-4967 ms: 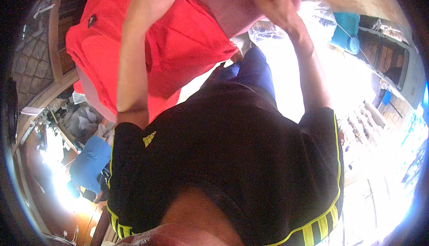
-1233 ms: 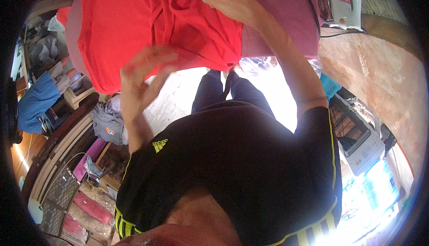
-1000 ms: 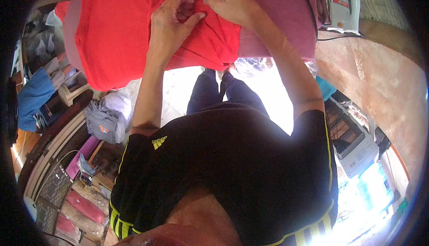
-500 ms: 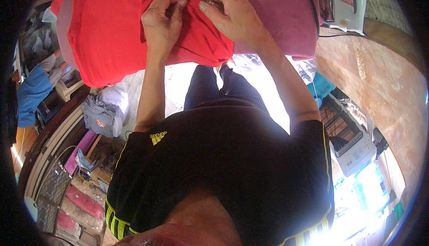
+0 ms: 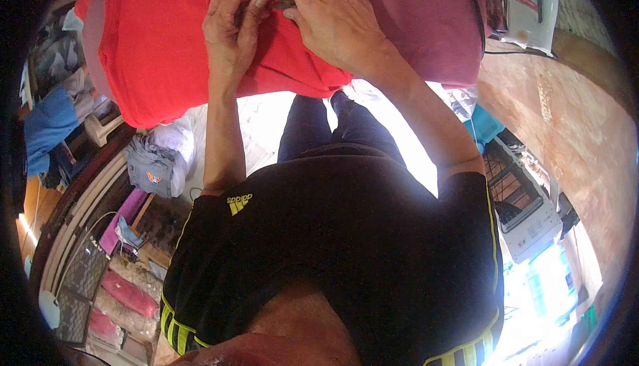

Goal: The person uses small scissors to trim loose threads and fabric edges on a red garment laid on a table. The person repeatedly snips small sections of the fabric, focusing on the collar and seams.

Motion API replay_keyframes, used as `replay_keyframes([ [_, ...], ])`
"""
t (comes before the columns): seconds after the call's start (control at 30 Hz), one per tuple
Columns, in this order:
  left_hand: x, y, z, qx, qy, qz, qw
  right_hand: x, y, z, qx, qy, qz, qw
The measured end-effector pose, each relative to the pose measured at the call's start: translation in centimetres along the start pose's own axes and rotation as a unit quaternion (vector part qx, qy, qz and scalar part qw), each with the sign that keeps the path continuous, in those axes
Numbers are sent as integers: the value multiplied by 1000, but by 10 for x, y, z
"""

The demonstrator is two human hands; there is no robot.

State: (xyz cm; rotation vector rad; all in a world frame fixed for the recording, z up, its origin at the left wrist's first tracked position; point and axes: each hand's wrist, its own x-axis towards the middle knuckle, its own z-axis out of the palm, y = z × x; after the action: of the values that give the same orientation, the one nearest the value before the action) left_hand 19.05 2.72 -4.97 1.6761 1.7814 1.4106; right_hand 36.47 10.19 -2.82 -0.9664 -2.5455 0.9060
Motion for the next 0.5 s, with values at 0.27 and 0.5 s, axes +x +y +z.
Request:
replay_keyframes([
  [0.27,-2,0,1,40,18,31,999,-4,1,3,-2,-2,-25,1000],
  [0.5,-11,-9,-23,-134,-71,68,986,-15,32,0,359,51,-37,931],
])
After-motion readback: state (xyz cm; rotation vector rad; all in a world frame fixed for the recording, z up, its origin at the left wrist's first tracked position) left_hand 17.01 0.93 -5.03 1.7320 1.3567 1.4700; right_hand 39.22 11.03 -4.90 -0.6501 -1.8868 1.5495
